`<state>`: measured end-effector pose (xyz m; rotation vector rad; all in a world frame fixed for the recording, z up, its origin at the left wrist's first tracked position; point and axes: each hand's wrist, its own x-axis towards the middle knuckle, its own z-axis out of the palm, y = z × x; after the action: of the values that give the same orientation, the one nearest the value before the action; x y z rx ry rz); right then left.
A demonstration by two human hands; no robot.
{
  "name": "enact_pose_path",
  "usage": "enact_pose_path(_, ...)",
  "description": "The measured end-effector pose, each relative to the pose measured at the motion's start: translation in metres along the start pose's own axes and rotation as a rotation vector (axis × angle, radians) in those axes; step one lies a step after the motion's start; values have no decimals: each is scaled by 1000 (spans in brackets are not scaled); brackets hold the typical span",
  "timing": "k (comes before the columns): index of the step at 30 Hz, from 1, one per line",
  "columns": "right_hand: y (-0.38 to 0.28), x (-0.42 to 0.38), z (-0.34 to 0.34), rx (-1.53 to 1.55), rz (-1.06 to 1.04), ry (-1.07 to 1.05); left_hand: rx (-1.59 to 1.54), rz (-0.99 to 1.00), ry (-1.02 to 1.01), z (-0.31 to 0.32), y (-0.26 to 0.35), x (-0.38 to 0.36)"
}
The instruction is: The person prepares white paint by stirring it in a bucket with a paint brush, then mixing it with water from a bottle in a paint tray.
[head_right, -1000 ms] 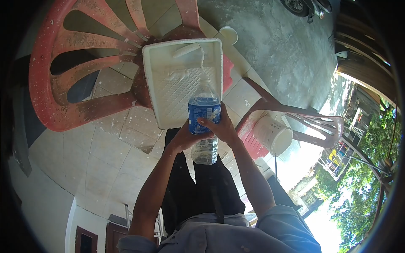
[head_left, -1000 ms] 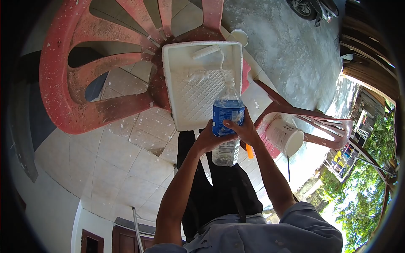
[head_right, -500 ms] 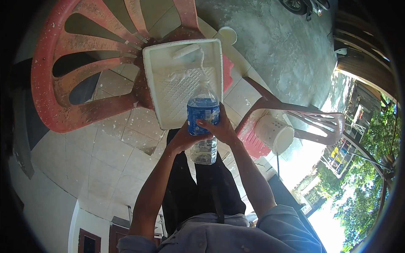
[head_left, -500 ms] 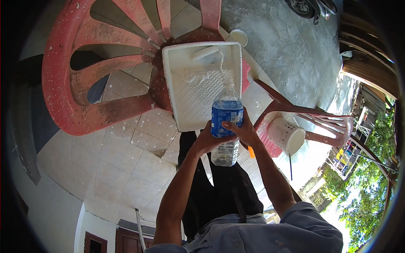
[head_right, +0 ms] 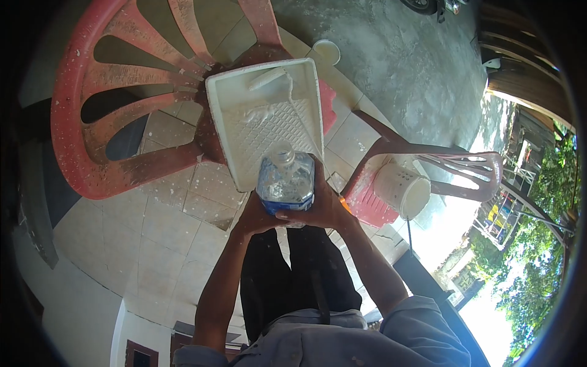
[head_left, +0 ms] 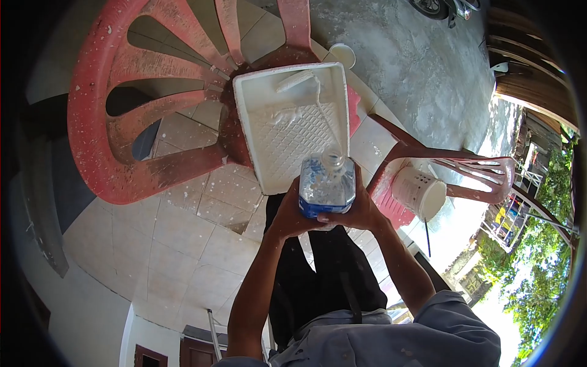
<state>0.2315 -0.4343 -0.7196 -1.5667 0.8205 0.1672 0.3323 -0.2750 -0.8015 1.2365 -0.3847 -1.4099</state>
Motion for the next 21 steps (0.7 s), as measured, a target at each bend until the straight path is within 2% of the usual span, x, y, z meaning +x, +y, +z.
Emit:
enact_pose_path(2, -8, -12, -2, -126, -42, -23, 96, 15, 21, -1, 8, -9)
enact_pose_path(3, -13, -16, -5, -174, -156, 25, 156, 28, 29, -3, 11, -14)
enact_pose_path(6, -32, -34, -12, -373, -216, 105, 297, 126, 50, -5, 17, -29)
enact_pose_path(7, -44, -38, -10, -384, -238, 218, 330, 148, 48, -6, 16, -33)
enact_pose_path(8, -53, -44, -9, -354, -195, 181, 364, 172, 46, -6, 15, -37)
enact_pose_path(10, -66, -53, -9, -290, -110, 108, 372, 132, 45, -5, 17, -44)
enact_pose_path(11, -72, -54, -10, -328, -258, 163, 348, 103, 40, -5, 15, -48)
enact_pose_path(12, -69, -58, -8, -307, -247, 176, 326, 74, 36, -5, 11, -52)
enact_pose_path(14, -63, -69, -2, -265, -224, 198, 225, -158, -22, -11, -18, -57)
enact_pose_path(15, -63, -72, -2, -289, -250, 202, 229, -172, -20, -12, -25, -61)
enact_pose_path(18, -62, -84, -7, -367, -323, 216, 303, -94, -51, -4, -21, -63)
enact_pose_path(20, -54, -96, -9, -349, -381, 235, 425, 108, -88, 7, 0, -60)
enact_pose_path(21, -49, -102, -10, -341, -408, 243, 428, 130, -109, 7, -9, -61)
